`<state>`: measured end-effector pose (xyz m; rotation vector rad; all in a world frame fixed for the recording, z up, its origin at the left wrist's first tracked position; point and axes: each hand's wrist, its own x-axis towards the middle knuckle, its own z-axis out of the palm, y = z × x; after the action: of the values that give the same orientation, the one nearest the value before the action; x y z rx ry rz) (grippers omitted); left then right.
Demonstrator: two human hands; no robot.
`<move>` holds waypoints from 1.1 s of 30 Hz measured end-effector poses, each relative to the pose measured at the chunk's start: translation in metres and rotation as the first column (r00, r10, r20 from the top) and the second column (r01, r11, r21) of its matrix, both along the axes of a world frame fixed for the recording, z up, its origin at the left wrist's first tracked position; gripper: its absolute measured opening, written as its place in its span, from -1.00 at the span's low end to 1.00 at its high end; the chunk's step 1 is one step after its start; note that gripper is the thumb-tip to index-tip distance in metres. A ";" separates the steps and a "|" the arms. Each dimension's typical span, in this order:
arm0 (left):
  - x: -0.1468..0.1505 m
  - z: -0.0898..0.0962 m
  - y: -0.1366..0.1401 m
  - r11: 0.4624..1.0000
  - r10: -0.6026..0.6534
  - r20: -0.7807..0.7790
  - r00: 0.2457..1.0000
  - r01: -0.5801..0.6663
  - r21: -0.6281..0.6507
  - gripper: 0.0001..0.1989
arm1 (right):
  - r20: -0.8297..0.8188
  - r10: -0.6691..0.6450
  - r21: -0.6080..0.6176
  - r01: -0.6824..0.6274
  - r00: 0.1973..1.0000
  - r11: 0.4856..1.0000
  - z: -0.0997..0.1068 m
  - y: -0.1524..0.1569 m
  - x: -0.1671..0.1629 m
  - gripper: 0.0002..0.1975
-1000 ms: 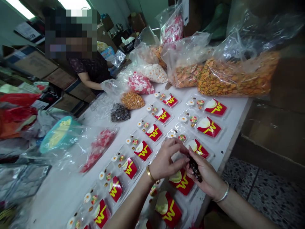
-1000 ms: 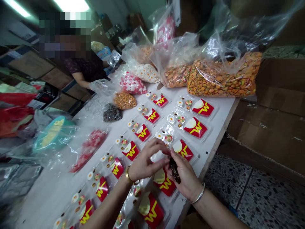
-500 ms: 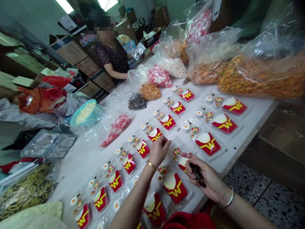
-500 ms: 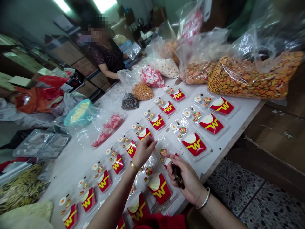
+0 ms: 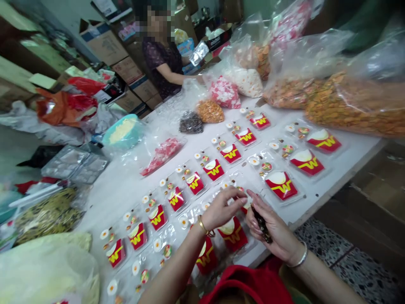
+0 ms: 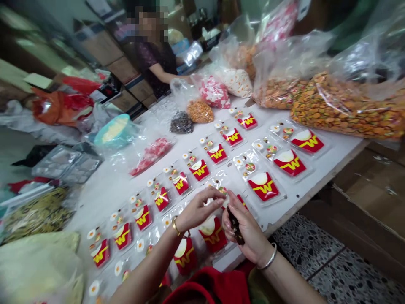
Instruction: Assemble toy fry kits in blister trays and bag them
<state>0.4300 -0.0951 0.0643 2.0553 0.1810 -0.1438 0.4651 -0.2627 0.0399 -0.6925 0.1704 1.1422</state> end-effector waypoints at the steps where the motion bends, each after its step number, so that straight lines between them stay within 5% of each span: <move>1: -0.012 0.001 -0.006 0.996 -0.003 0.005 1.000 0.004 -0.094 -0.75 | 0.002 0.034 0.000 -0.034 0.999 0.999 0.001 0.000 -0.004 -0.52; 4: -0.045 -0.004 -0.022 0.935 0.154 -0.025 0.988 -0.154 -0.319 -0.77 | 0.007 0.139 -0.031 -0.139 0.990 0.990 0.001 0.004 -0.017 -0.50; 7: -0.069 -0.014 -0.026 0.783 0.381 -0.109 0.918 -0.383 -0.489 -0.76 | -0.010 0.183 -0.078 -0.183 0.983 0.980 -0.005 0.011 -0.031 -0.58; 10: -0.084 -0.021 -0.012 0.703 0.524 -0.122 0.843 -0.509 -0.497 -0.80 | -0.171 0.135 -0.087 -0.152 0.976 0.985 -0.011 0.018 -0.043 -0.76; 12: -0.088 -0.024 0.003 0.751 0.589 -0.060 0.806 -0.573 -0.327 -0.85 | -0.288 0.067 -0.072 -0.092 0.955 0.993 -0.014 0.021 -0.048 -0.84; 15: -0.081 -0.031 0.024 0.834 0.537 0.055 0.842 -0.539 0.119 -0.93 | -0.333 -0.004 -0.036 -0.009 0.943 0.999 -0.016 0.023 -0.051 -0.86; 19: -0.061 -0.044 0.032 0.732 0.419 0.033 0.908 -0.358 0.580 -0.91 | -0.282 0.035 0.005 -0.035 0.959 0.999 -0.014 0.023 -0.052 -0.80; 22: -0.053 -0.049 0.031 0.658 0.388 0.000 0.922 -0.277 0.700 -0.88 | -0.189 0.062 -0.006 -0.064 0.980 0.998 -0.010 0.022 -0.050 -0.74; 25: -0.060 -0.040 0.028 0.695 0.350 0.086 0.933 -0.320 0.644 -0.78 | -0.061 0.061 -0.057 -0.065 0.996 0.996 -0.004 0.022 -0.051 -0.66; 30: -0.096 -0.007 0.008 0.938 0.174 0.118 0.978 -0.201 0.283 -0.77 | 0.056 0.131 -0.137 -0.122 0.990 0.983 0.004 0.028 -0.062 -0.54; 33: -0.120 0.005 -0.007 0.972 0.143 0.096 0.985 -0.158 0.173 -0.84 | 0.075 0.202 -0.161 -0.188 0.976 0.969 0.004 0.033 -0.073 -0.52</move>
<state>0.3097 -0.1023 0.0693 2.2135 0.3071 0.0543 0.3920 -0.2294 0.0442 -0.9118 0.1147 1.2925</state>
